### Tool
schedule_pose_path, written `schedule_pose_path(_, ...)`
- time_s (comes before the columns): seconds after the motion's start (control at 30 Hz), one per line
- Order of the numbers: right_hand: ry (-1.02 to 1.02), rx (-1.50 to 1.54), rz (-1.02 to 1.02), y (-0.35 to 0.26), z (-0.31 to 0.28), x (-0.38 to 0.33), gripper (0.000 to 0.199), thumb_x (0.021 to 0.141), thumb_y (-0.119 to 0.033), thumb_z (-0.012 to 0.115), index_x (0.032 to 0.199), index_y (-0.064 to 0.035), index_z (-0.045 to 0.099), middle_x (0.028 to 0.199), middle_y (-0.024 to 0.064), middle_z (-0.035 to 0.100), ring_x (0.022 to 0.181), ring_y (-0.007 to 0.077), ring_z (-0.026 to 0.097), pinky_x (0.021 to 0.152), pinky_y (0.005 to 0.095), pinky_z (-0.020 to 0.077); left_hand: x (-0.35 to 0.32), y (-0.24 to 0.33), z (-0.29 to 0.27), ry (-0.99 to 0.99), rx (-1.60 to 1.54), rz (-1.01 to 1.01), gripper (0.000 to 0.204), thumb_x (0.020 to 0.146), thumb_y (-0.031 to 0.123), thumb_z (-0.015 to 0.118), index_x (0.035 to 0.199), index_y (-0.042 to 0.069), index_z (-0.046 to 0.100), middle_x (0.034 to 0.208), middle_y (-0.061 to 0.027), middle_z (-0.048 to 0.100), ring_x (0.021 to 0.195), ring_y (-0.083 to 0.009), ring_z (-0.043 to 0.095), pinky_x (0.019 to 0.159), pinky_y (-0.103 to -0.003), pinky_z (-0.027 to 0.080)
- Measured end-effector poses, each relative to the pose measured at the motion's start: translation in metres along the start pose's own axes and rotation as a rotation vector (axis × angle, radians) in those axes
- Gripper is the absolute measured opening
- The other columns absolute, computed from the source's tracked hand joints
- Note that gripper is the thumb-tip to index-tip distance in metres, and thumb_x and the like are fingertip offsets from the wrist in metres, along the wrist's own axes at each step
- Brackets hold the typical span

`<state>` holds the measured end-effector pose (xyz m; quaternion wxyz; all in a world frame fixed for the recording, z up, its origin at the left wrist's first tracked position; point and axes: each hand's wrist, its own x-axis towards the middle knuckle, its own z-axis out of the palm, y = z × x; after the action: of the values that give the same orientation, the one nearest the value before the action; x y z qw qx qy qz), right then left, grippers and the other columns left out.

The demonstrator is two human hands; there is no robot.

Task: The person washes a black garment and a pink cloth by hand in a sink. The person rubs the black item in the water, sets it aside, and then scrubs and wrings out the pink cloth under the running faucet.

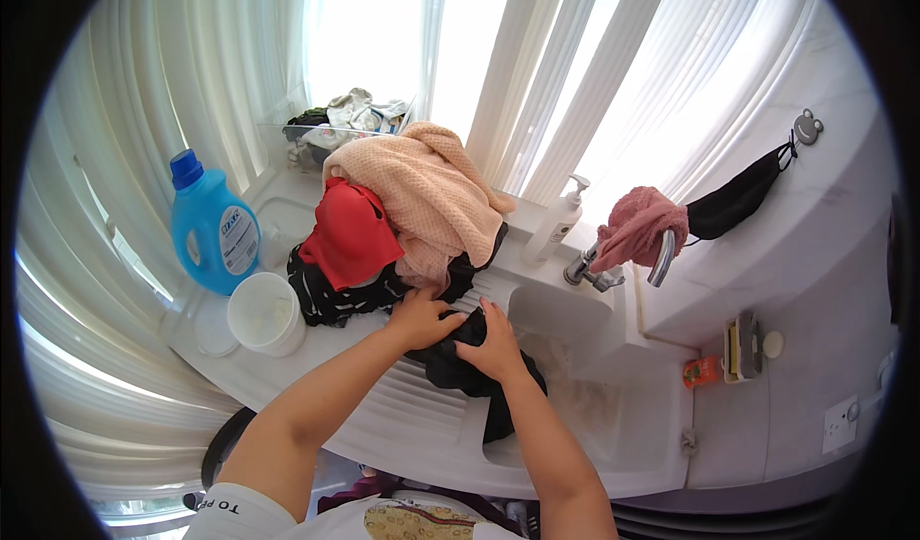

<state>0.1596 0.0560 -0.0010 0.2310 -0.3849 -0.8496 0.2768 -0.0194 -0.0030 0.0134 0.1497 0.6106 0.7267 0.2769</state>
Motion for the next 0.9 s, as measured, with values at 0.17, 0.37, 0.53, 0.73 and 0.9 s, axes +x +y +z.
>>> schedule_pose_path(0.17,0.128,-0.269,-0.423,-0.048,-0.005,-0.109,0.087,0.059,-0.049,0.080,0.131,-0.0068,0.055,0.106,0.0087,0.057,0.099,0.0246,0.055,0.077,0.0383,0.0400,-0.116,0.006,-0.003,0.216,0.027,0.564,0.038,0.072,0.044,0.076,0.075,0.009,0.062,0.087,-0.0091,0.060,0.087,-0.0316,0.057,0.081,-0.042,0.040)
schedule_pose_path(0.37,0.180,-0.232,-0.117,-0.008,0.024,0.004,0.062,0.068,-0.042,0.076,0.121,-0.0139,0.061,0.137,0.0188,0.046,0.124,0.0368,0.047,0.101,0.0562,0.0355,-0.005,-0.009,0.015,0.339,0.028,0.106,0.043,0.077,0.045,0.068,0.092,0.005,0.068,0.105,-0.0124,0.058,0.100,-0.0369,0.054,0.088,-0.049,0.042)
schedule_pose_path(0.53,-0.487,-0.088,0.115,-0.018,-0.008,-0.024,0.107,0.060,-0.076,0.071,0.143,-0.0140,0.045,0.156,0.0262,0.020,0.144,0.0422,0.018,0.105,0.0690,0.0242,-0.039,-0.021,0.001,-0.212,0.112,0.127,0.059,0.071,0.048,0.069,0.116,0.010,0.066,0.137,-0.0199,0.048,0.129,-0.0436,0.039,0.107,-0.054,0.032)
schedule_pose_path(0.73,0.046,-0.296,-0.488,-0.023,0.015,-0.108,0.085,0.055,-0.069,0.075,0.118,-0.0124,0.061,0.117,0.0093,0.055,0.115,0.0301,0.051,0.100,0.0659,0.0290,-0.117,-0.003,0.012,0.276,0.159,0.578,0.046,0.070,0.052,0.072,0.083,0.010,0.061,0.100,-0.0111,0.057,0.099,-0.0336,0.054,0.087,-0.051,0.037)
schedule_pose_path(0.9,0.056,-0.238,-0.219,-0.009,0.015,-0.013,0.083,0.057,-0.061,0.079,0.121,-0.0112,0.058,0.112,0.0081,0.058,0.108,0.0278,0.053,0.100,0.0589,0.0317,-0.025,-0.004,0.008,0.313,0.087,0.116,0.042,0.076,0.044,0.074,0.094,0.007,0.061,0.100,-0.0122,0.060,0.093,-0.0333,0.055,0.079,-0.043,0.044)
